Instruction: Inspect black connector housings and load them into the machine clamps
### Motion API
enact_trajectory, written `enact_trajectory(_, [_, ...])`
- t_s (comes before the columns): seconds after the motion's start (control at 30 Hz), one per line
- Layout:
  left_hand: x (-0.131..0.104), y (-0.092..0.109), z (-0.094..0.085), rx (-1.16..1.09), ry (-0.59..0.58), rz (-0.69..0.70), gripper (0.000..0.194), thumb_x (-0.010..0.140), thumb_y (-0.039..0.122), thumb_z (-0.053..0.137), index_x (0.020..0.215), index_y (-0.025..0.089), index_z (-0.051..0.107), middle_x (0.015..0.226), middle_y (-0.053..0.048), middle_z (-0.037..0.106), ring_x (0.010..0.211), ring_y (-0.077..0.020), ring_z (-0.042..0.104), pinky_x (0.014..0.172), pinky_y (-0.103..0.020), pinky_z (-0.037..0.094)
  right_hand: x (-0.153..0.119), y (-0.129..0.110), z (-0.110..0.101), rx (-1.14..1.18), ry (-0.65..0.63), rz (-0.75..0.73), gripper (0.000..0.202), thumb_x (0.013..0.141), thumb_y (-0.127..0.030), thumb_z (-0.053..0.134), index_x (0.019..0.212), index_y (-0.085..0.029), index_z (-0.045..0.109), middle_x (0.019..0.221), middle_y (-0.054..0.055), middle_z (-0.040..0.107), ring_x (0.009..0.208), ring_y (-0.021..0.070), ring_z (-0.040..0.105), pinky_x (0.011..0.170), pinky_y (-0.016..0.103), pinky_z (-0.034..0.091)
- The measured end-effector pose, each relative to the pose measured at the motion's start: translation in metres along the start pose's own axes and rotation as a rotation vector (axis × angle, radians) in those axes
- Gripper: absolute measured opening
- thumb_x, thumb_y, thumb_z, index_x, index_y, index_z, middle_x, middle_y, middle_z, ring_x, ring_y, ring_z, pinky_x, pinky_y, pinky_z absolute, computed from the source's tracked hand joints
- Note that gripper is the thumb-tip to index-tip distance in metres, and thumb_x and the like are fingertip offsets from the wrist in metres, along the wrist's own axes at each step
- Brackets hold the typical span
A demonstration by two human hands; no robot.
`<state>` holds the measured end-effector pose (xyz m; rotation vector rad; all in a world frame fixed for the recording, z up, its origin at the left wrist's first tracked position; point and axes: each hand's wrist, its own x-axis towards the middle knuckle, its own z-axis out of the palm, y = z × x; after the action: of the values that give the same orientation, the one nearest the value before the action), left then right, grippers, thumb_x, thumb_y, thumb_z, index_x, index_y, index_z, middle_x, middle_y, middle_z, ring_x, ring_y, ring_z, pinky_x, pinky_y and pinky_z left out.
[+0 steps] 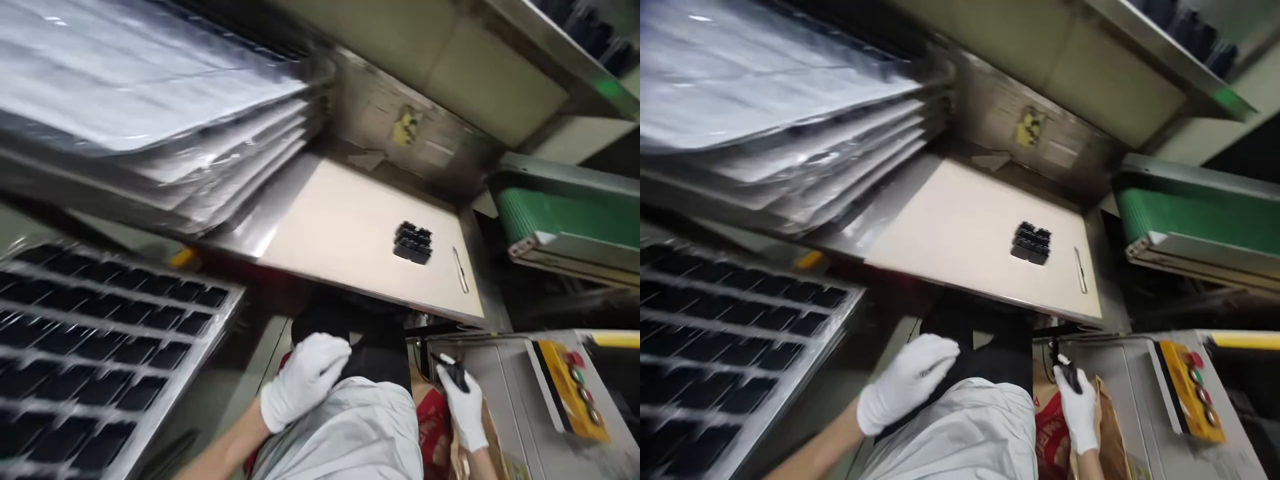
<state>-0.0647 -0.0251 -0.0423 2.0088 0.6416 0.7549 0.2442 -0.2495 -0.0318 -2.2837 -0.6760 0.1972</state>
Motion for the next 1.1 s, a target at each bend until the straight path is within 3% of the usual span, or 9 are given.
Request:
enact_trajectory(0.1, [0.083,0.010,-0.027,0.057,0.114,0.170,0.019,0.095,0.029,0.061,0.099,0.025,0.079,0.100,-0.006,0.081,0.093,-0.0223,0.074,0.092,-0.039,0.060,0.015,0.013,-0.027,0.137,0.227,0.032,0.057,0.080,-0.058,0.065,0.100,-0.007,0.080,0.122,0.020,0.075,0.125,0.0338,0.064,0.115,0.043,0.047])
enact_trajectory(0.17, [0.142,0.014,-0.032,0.026,0.212,0.096,0.021,0.091,0.034,0.065,0.100,0.021,0.079,0.103,-0.007,0.080,0.095,-0.0233,0.074,0.094,-0.038,0.060,0.031,0.020,-0.040,0.218,0.347,0.034,0.051,0.078,-0.055,0.068,0.096,-0.009,0.081,0.125,0.019,0.074,0.129,0.0339,0.061,0.121,0.046,0.040])
enact_trajectory(0.3, [0.228,0.014,-0.016,-0.023,0.237,-0.087,0.041,0.088,0.043,0.065,0.115,0.013,0.075,0.114,-0.014,0.078,0.101,-0.0277,0.074,0.097,-0.044,0.059,0.071,0.033,-0.038,0.387,0.521,0.059,0.056,0.076,-0.055,0.073,0.111,-0.011,0.077,0.126,0.017,0.074,0.115,0.0291,0.069,0.109,0.048,0.052])
enact_trajectory(0.4, [0.248,0.011,-0.007,0.009,0.218,-0.118,0.050,0.088,0.044,0.064,0.124,0.010,0.070,0.122,-0.017,0.076,0.106,-0.0285,0.073,0.101,-0.046,0.058,0.096,0.046,-0.015,0.460,0.537,0.122,0.063,0.071,-0.060,0.074,0.110,-0.011,0.074,0.120,0.017,0.076,0.106,0.0279,0.071,0.100,0.046,0.057])
enact_trajectory(0.53, [0.243,0.007,-0.005,0.067,0.233,-0.152,0.056,0.088,0.048,0.063,0.130,0.011,0.066,0.126,-0.016,0.074,0.107,-0.0271,0.073,0.100,-0.044,0.058,0.104,0.064,0.026,0.413,0.447,0.272,0.062,0.063,-0.065,0.073,0.096,-0.013,0.071,0.099,0.018,0.077,0.093,0.0323,0.071,0.091,0.050,0.057])
enact_trajectory(0.77, [0.263,0.000,-0.003,0.083,0.193,-0.137,0.055,0.087,0.059,0.061,0.117,0.014,0.071,0.119,-0.015,0.075,0.110,-0.0306,0.070,0.104,-0.047,0.054,0.027,0.079,0.048,0.273,0.163,0.342,0.056,0.069,-0.059,0.067,0.104,-0.015,0.072,0.089,0.014,0.078,0.081,0.0309,0.075,0.078,0.043,0.060])
enact_trajectory(0.93, [0.335,-0.027,0.003,0.041,0.225,-0.154,0.054,0.089,0.064,0.051,0.099,0.014,0.071,0.100,-0.015,0.076,0.097,-0.0295,0.071,0.098,-0.046,0.055,-0.017,0.016,0.021,0.218,-0.152,0.066,0.023,0.088,-0.042,0.065,0.093,-0.024,0.078,0.090,0.006,0.080,0.084,0.0221,0.075,0.080,0.032,0.060])
enact_trajectory(1.0, [0.365,-0.038,0.008,0.011,0.258,-0.184,0.056,0.090,0.065,0.047,0.097,0.014,0.069,0.097,-0.014,0.076,0.090,-0.0262,0.072,0.091,-0.042,0.057,-0.001,-0.026,-0.002,0.088,-0.163,-0.211,0.020,0.097,-0.032,0.058,0.099,-0.026,0.078,0.094,0.004,0.079,0.087,0.0201,0.073,0.085,0.032,0.056])
enact_trajectory(1.1, [0.391,-0.043,0.012,-0.051,0.304,-0.218,0.053,0.091,0.062,0.045,0.097,0.014,0.068,0.097,-0.012,0.076,0.087,-0.0224,0.072,0.090,-0.038,0.058,0.053,-0.087,-0.033,-0.169,0.031,-0.439,0.024,0.102,-0.027,0.053,0.101,-0.023,0.076,0.091,0.006,0.077,0.084,0.0210,0.068,0.084,0.035,0.051])
